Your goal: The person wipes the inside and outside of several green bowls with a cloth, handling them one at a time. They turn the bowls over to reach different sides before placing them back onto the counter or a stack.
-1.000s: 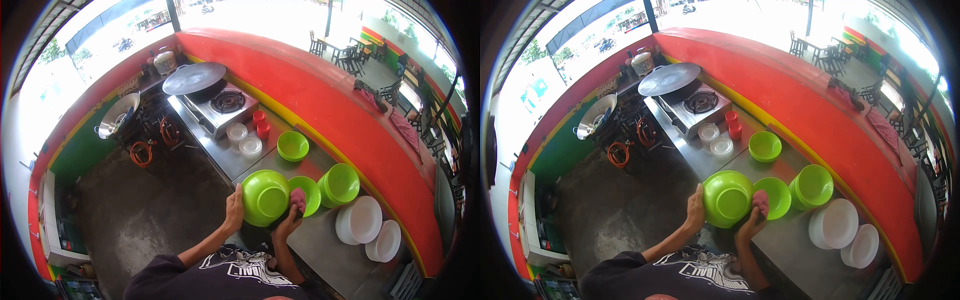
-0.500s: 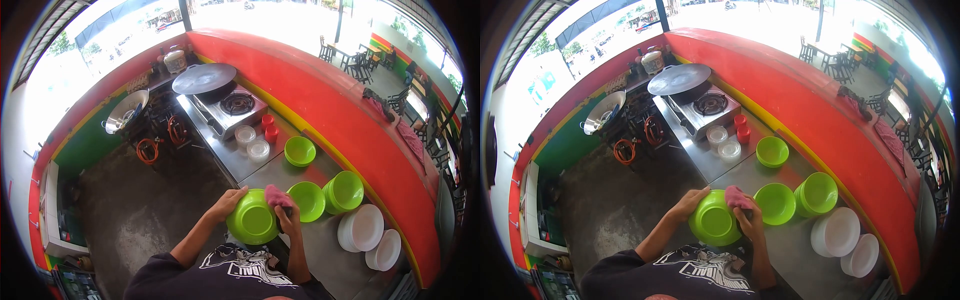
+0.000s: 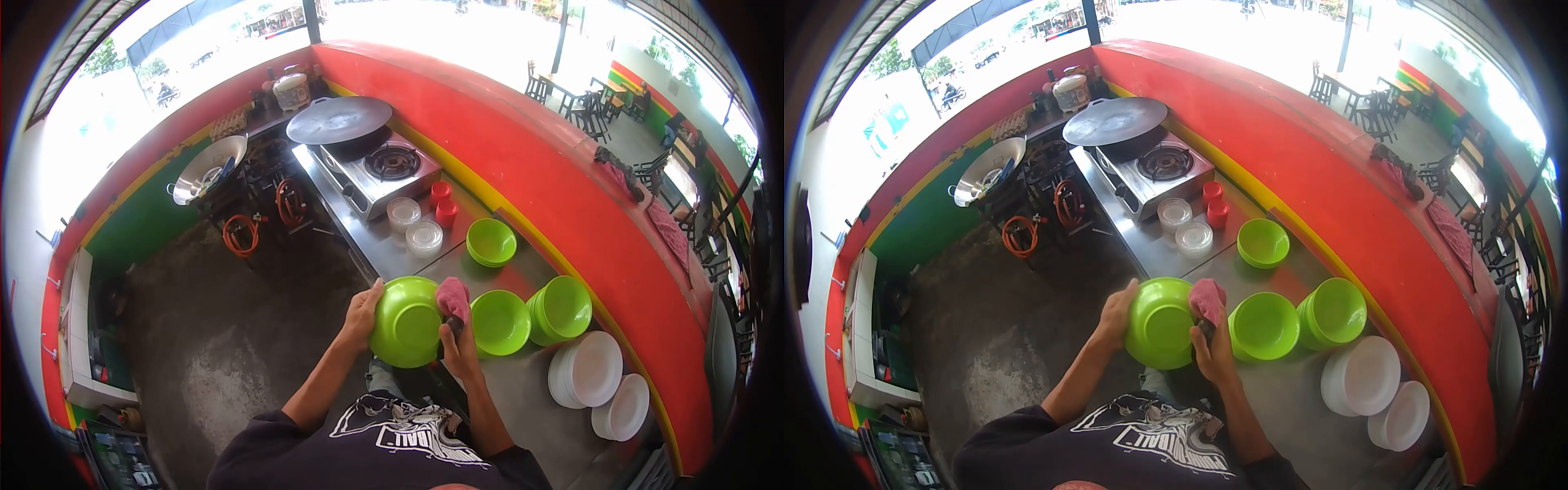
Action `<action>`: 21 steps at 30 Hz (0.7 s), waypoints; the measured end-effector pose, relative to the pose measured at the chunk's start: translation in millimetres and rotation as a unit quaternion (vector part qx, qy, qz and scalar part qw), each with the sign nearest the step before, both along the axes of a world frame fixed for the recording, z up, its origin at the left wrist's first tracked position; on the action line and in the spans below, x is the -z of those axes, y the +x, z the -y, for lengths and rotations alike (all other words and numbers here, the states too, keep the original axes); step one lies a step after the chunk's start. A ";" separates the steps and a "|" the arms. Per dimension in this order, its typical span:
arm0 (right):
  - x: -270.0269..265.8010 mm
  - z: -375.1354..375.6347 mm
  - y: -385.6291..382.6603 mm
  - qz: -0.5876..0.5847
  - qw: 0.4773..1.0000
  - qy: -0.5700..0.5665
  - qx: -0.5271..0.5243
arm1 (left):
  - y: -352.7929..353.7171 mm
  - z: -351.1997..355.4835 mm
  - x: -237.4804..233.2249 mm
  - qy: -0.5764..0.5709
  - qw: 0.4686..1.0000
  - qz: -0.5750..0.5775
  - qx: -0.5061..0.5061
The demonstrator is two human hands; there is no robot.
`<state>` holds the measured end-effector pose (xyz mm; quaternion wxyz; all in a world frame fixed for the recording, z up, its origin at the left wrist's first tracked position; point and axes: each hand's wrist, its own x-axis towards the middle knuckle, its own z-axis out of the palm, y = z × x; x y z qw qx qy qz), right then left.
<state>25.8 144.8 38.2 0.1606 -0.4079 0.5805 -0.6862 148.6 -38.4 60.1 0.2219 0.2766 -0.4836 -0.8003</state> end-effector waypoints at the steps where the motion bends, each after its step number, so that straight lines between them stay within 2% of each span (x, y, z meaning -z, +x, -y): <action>1: 4.7 -0.1 8.9 -0.006 1.000 -0.011 -0.006 | -0.7 -1.9 2.0 0.015 0.999 -0.016 -0.036; 3: 14.0 -1.9 27.2 -0.018 0.999 -0.031 -0.016 | -3.9 -8.3 5.3 0.047 0.992 -0.048 -0.108; 4: 23.7 -7.2 36.6 -0.031 0.999 0.025 -0.036 | -7.1 -13.0 5.5 0.070 0.984 -0.059 -0.151; 7: 22.1 -12.2 59.2 -0.211 0.974 0.080 -0.006 | -19.0 -31.4 6.0 0.087 0.965 -0.062 -0.238; 8: 12.7 -11.3 64.5 -0.261 0.963 0.068 0.019 | -22.2 -32.6 23.3 0.084 0.964 -0.056 -0.247; 11: 12.0 -14.8 68.7 -0.350 0.927 0.122 0.053 | -20.0 -55.5 5.9 0.044 0.977 -0.002 -0.209; 16: -5.9 -13.9 62.5 -0.365 0.919 0.131 0.078 | -15.0 -65.2 14.2 0.048 0.990 -0.053 -0.122; 19: -19.0 -7.7 50.5 -0.363 0.921 0.113 0.083 | -12.9 -64.6 15.1 -0.024 0.995 -0.052 -0.075; 21: -27.6 -0.9 42.2 -0.341 0.930 0.105 0.088 | -12.8 -69.0 14.3 -0.121 0.988 -0.031 -0.088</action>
